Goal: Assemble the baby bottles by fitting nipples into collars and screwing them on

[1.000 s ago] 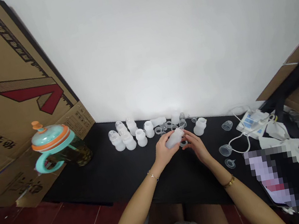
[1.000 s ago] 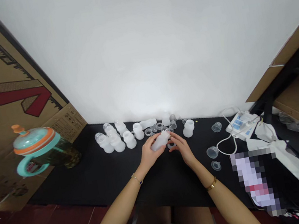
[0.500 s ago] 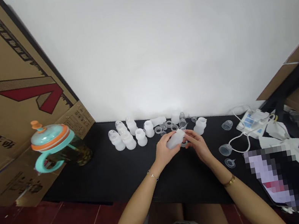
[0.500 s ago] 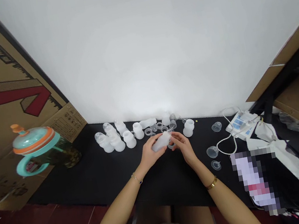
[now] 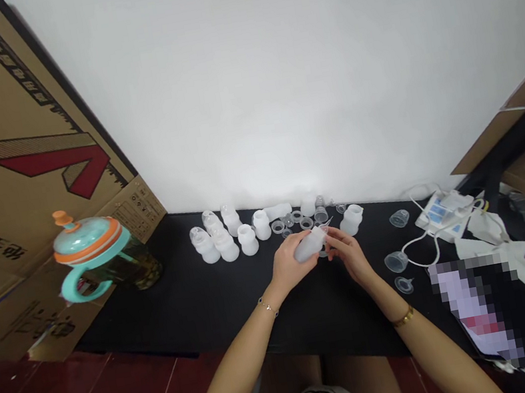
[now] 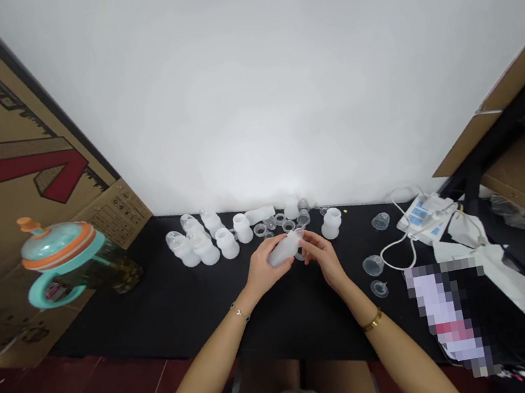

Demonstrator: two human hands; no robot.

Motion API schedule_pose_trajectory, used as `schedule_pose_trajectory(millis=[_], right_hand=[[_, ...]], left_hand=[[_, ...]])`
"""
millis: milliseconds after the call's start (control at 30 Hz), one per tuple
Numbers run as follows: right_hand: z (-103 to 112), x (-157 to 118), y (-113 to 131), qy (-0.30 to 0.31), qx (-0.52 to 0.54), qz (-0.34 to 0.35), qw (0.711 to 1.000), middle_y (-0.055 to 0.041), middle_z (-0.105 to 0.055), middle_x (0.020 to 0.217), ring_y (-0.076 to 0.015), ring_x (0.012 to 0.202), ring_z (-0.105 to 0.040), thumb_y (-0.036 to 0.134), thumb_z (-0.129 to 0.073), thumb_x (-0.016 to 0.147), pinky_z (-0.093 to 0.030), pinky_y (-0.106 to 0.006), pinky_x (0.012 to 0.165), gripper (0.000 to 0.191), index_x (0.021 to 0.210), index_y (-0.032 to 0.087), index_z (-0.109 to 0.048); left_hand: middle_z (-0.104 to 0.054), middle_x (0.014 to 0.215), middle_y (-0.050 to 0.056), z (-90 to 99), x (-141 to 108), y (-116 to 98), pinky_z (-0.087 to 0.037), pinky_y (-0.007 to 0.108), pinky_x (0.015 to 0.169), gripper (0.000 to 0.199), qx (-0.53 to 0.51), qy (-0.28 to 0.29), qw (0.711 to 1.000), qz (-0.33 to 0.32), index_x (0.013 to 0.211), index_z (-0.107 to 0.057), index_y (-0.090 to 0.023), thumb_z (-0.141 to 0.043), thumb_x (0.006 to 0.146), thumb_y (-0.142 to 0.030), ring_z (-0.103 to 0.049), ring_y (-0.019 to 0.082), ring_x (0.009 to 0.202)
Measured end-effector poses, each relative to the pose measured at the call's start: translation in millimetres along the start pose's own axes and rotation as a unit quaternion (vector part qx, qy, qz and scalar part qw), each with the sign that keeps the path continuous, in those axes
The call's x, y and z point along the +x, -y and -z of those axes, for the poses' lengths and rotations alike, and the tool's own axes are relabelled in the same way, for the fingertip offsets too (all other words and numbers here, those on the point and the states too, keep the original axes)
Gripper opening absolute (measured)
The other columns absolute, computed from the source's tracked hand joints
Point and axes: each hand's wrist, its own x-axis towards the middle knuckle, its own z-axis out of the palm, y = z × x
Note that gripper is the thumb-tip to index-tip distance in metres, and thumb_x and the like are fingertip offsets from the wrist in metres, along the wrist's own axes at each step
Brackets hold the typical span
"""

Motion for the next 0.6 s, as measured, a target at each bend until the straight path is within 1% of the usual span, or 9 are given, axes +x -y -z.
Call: schedule_pose_trajectory(millis=[267,600], right_hand=[[0.4,0.4,0.0,0.007,0.001,-0.003,1.000,-0.0003,-0.063,0.074,-0.0130,0.059,-0.050,0.044,-0.080,0.076,-0.045,-0.026,0.050,0.038,0.107,0.022,-0.076],[1.9,0.2,-0.9,0.008,-0.010,0.006,1.000,-0.0008,-0.063,0.079,-0.0144,0.062,-0.052,0.045,-0.080,0.076,-0.046,-0.027,0.051,0.037,0.105,0.022,-0.074]], left_hand=[[-0.069,0.123,0.005,0.0,-0.5,0.1,-0.053,0.040,0.103,0.052,-0.004,0.005,1.000,-0.006,0.128,-0.062,-0.026,-0.073,0.077,-0.023,-0.066,0.023,0.113],[-0.069,0.123,0.006,0.0,-0.6,0.6,-0.053,0.041,0.102,0.053,0.009,0.013,1.000,-0.004,0.128,-0.062,-0.026,-0.074,0.076,-0.023,-0.066,0.025,0.112]])
